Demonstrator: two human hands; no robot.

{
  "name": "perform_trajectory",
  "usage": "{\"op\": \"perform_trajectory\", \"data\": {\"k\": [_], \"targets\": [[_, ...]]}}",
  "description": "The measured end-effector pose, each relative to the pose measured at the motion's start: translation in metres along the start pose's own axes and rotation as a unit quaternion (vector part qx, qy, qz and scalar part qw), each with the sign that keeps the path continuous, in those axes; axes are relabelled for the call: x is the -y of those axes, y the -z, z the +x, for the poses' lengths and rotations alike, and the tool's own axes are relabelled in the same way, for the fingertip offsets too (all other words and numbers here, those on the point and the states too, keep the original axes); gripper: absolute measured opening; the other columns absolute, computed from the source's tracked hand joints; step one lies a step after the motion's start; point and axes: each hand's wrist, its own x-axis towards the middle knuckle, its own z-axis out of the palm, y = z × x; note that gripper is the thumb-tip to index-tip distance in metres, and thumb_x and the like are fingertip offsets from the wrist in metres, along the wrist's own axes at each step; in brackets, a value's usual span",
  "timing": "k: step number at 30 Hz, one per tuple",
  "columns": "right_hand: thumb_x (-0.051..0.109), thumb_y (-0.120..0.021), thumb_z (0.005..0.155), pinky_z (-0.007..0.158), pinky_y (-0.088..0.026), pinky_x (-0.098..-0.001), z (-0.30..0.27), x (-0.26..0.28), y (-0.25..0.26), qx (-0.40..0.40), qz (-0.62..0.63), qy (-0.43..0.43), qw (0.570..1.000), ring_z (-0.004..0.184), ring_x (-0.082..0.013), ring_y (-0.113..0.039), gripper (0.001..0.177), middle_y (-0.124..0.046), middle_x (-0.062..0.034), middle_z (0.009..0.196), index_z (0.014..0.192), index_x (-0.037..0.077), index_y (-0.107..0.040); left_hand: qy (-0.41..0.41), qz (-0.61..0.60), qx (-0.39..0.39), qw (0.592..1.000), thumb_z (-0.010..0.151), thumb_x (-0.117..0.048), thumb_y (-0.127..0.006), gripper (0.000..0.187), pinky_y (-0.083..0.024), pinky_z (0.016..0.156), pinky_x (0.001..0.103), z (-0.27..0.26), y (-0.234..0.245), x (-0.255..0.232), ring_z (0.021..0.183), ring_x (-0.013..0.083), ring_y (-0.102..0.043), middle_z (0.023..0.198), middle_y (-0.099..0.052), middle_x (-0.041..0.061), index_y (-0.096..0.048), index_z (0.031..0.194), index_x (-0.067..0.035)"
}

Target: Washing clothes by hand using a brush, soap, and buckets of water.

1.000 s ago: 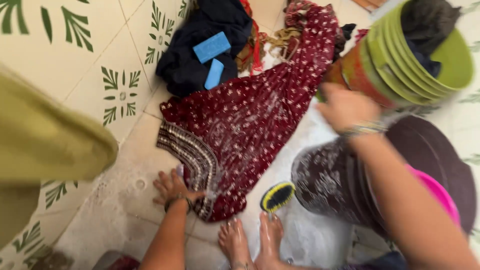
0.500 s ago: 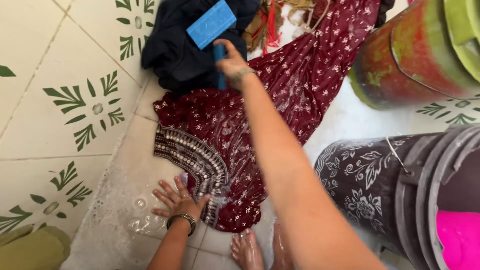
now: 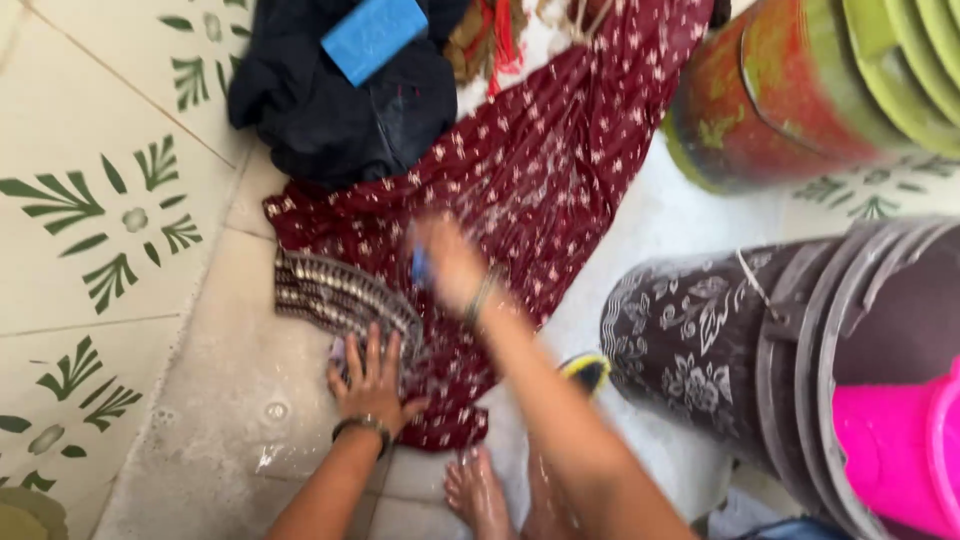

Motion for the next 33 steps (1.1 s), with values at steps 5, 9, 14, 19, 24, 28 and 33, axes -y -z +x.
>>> {"op": "perform_trajectory", "data": {"k": [5, 9, 14, 19, 24, 28, 33], "targets": [[0.016, -0.055, 0.083, 0.107, -0.031, -0.0529, -0.086, -0.034, -0.049, 0.023, -0.151, 0.056, 0.987, 0.137, -0.0329, -0.038, 0.051, -0.045, -0.0135, 0.146, 0.134, 0.010, -0.057, -0.064, 0.102, 0.069, 0.990, 0.097, -0.067, -0.049, 0.107, 0.002, 0.120, 0.071, -0.012, -0.051, 0.013, 0.153, 0.0383, 0.027, 0.167, 0.033, 0.011, 0.021, 0.162, -0.020], [0.011, -0.041, 0.099, 0.071, -0.046, -0.0414, -0.018, -0.090, 0.033, -0.058, -0.077, -0.138, 0.986, 0.092, -0.0226, -0.052, 0.032, -0.056, -0.0111, 0.111, 0.127, 0.008, -0.057, -0.083, 0.096, 0.090, 0.988, 0.104, -0.062, -0.039, 0.093, 0.005, 0.119, 0.073, -0.012, -0.071, 0.012, 0.152, 0.0371, 0.030, 0.166, 0.035, 0.011, 0.022, 0.162, -0.023], [0.006, -0.036, 0.103, 0.057, -0.059, -0.0336, -0.064, 0.017, -0.038, -0.087, -0.068, -0.136, 0.985, 0.075, -0.0189, -0.064, 0.034, -0.064, -0.0164, 0.106, 0.134, 0.002, -0.050, -0.071, 0.092, 0.096, 0.989, 0.103, -0.061, -0.039, 0.093, 0.005, 0.118, 0.072, -0.018, -0.077, 0.010, 0.152, 0.0364, 0.031, 0.168, 0.034, 0.011, 0.022, 0.162, -0.023], [-0.003, -0.039, 0.079, 0.096, -0.051, -0.0531, -0.057, -0.009, -0.060, -0.124, -0.236, 0.371, 0.889, 0.126, -0.0242, -0.062, 0.070, -0.061, 0.0022, 0.143, 0.137, 0.035, -0.045, -0.060, 0.111, 0.104, 0.987, 0.105, -0.059, -0.038, 0.089, 0.010, 0.117, 0.075, -0.016, -0.087, 0.008, 0.152, 0.0400, 0.030, 0.168, 0.032, 0.014, 0.019, 0.162, -0.022], [0.004, -0.043, 0.103, 0.040, -0.046, -0.0271, 0.020, -0.054, 0.034, -0.105, -0.072, -0.294, 0.947, 0.054, -0.0137, -0.055, 0.024, -0.064, -0.0083, 0.081, 0.110, 0.010, -0.066, -0.068, 0.071, 0.152, 0.983, 0.103, -0.058, -0.043, 0.095, 0.009, 0.116, 0.075, -0.030, -0.079, 0.007, 0.151, 0.0407, 0.035, 0.165, 0.039, 0.012, 0.021, 0.162, -0.021], [0.007, -0.045, 0.100, 0.044, -0.057, -0.0358, -0.059, 0.041, -0.049, 0.047, -0.166, -0.121, 0.978, 0.059, -0.0202, -0.064, 0.048, -0.066, -0.0141, 0.096, 0.147, 0.010, -0.044, -0.080, 0.068, 0.094, 0.990, 0.102, -0.056, -0.046, 0.098, 0.008, 0.116, 0.075, -0.010, -0.106, 0.004, 0.151, 0.0398, 0.034, 0.166, 0.037, 0.012, 0.021, 0.163, -0.020], [0.020, -0.057, 0.097, 0.117, -0.042, -0.0443, -0.001, 0.061, 0.009, 0.199, -0.154, 0.116, 0.961, 0.136, -0.0227, -0.052, 0.039, -0.057, -0.0020, 0.145, 0.135, 0.028, -0.060, -0.063, 0.053, 0.111, 0.990, 0.102, -0.058, -0.045, 0.095, 0.009, 0.117, 0.075, -0.021, -0.088, 0.005, 0.152, 0.0390, 0.032, 0.167, 0.035, 0.014, 0.019, 0.163, -0.023]]}}
